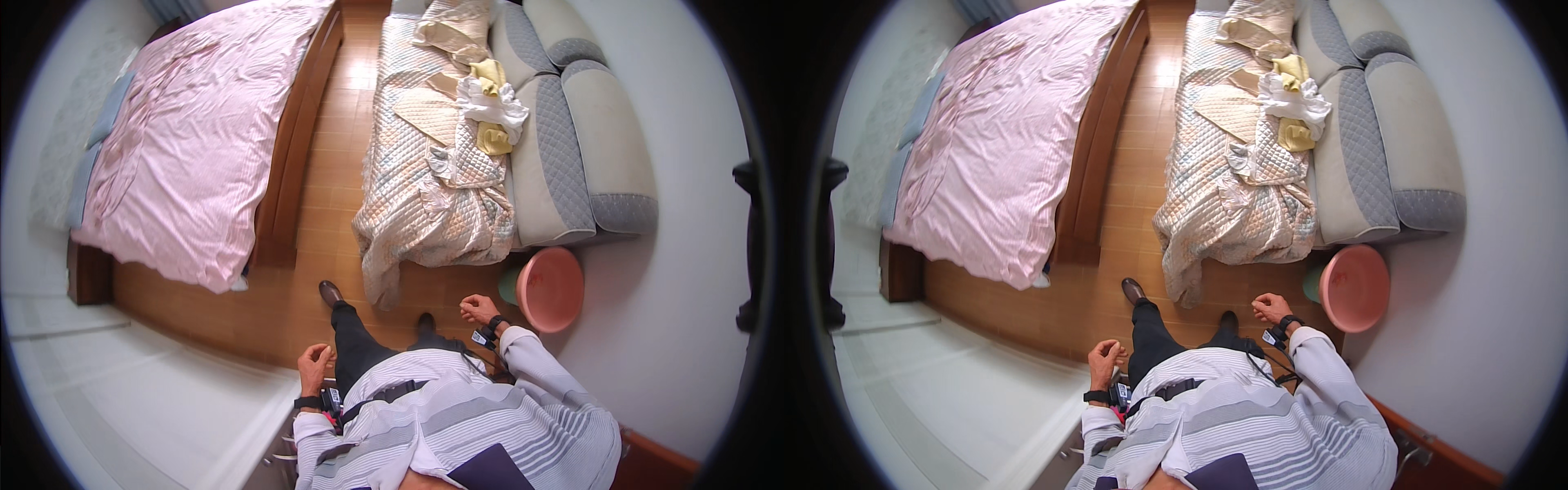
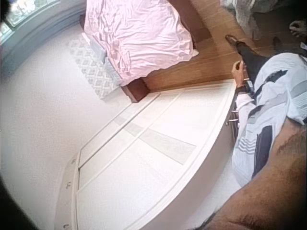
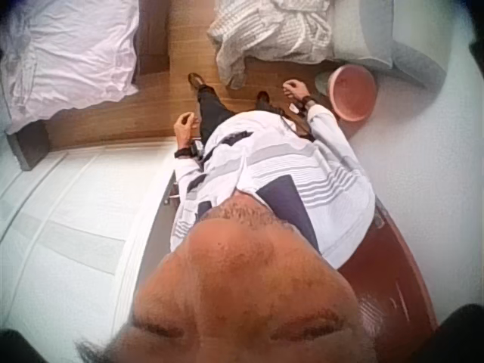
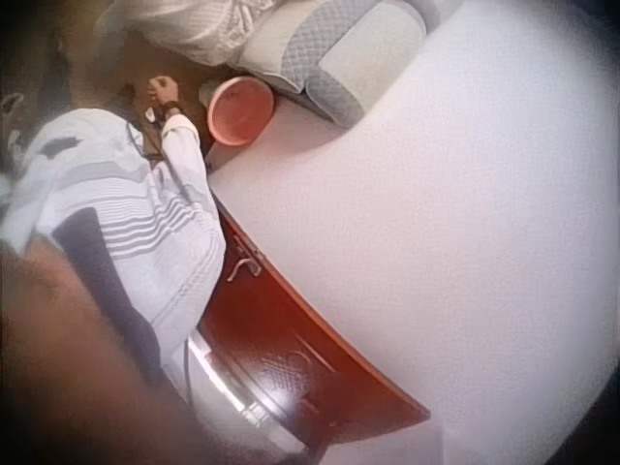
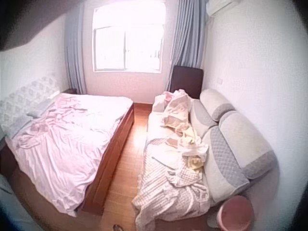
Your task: The person walks from the living area into a bedroom and folds two garments on a bed. They first fold a yellow sweater, then a white shirt, placing each folded item on the bed.
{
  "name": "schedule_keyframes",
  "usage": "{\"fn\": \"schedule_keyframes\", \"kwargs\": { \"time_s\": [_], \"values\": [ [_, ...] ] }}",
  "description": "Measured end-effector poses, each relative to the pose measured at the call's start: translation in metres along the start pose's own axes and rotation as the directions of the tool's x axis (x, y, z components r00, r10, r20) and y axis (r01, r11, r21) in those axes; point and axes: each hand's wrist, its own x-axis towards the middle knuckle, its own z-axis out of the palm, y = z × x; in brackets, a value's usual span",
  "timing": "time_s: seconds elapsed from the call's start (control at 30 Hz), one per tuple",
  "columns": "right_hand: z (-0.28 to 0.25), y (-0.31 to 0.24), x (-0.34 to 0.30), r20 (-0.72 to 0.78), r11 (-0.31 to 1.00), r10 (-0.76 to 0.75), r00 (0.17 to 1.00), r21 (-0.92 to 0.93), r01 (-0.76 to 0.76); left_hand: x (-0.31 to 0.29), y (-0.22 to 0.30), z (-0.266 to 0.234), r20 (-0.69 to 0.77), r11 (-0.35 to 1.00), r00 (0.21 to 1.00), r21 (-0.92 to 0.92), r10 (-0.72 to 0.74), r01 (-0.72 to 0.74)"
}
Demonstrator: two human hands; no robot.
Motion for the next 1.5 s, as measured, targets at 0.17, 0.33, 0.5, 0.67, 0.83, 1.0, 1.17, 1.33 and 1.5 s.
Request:
{"fn": "schedule_keyframes", "kwargs": {
  "time_s": [0.17, 0.33, 0.5, 0.67, 0.83, 1.0, 1.17, 1.33, 1.5],
  "values": [
    [0.087, -0.042, 0.012, -0.046, 0.996, 0.089, 0.995, -0.013, -0.090, 0.084, 0.039, -0.088, 0.009, 1.000, 1.000, -0.027, 0.006, -0.005],
    [0.166, -0.117, 0.022, -0.009, 0.997, -0.075, 0.997, -0.010, 0.075, 0.150, 0.101, -0.152, 0.043, 0.998, 0.999, 0.057, 0.018, -0.021],
    [0.203, -0.155, 0.041, -0.025, 0.996, -0.086, 0.996, 0.023, 0.087, 0.208, 0.154, -0.158, 0.093, 0.997, 0.995, 0.068, 0.031, -0.037],
    [0.205, -0.159, 0.059, -0.130, 0.995, 0.030, 0.991, 0.095, -0.018, 0.263, 0.194, -0.125, 0.297, 0.985, 0.954, 0.141, 0.052, -0.098],
    [0.206, -0.163, 0.104, -0.171, 0.979, 0.095, 0.981, 0.195, -0.061, 0.340, 0.246, -0.098, 0.373, 0.968, 0.928, 0.224, 0.023, -0.114],
    [0.194, -0.212, 0.175, -0.197, 0.970, 0.125, 0.972, 0.229, -0.078, 0.422, 0.327, -0.059, 0.410, 0.949, 0.912, 0.293, -0.011, -0.120],
    [0.167, -0.298, 0.220, -0.192, 0.902, 0.076, 0.978, 0.431, 0.014, 0.487, 0.408, -0.002, 0.489, 0.933, 0.872, 0.314, -0.001, -0.175],
    [0.158, -0.359, 0.242, -0.251, 0.906, 0.073, 0.965, 0.421, 0.041, 0.543, 0.463, 0.044, 0.577, 0.918, 0.817, 0.332, -0.017, -0.216],
    [0.195, -0.363, 0.251, -0.285, 0.875, 0.233, 0.930, 0.478, -0.073, 0.606, 0.513, 0.079, 0.658, 0.884, 0.750, 0.388, -0.067, -0.262]
  ]
}}
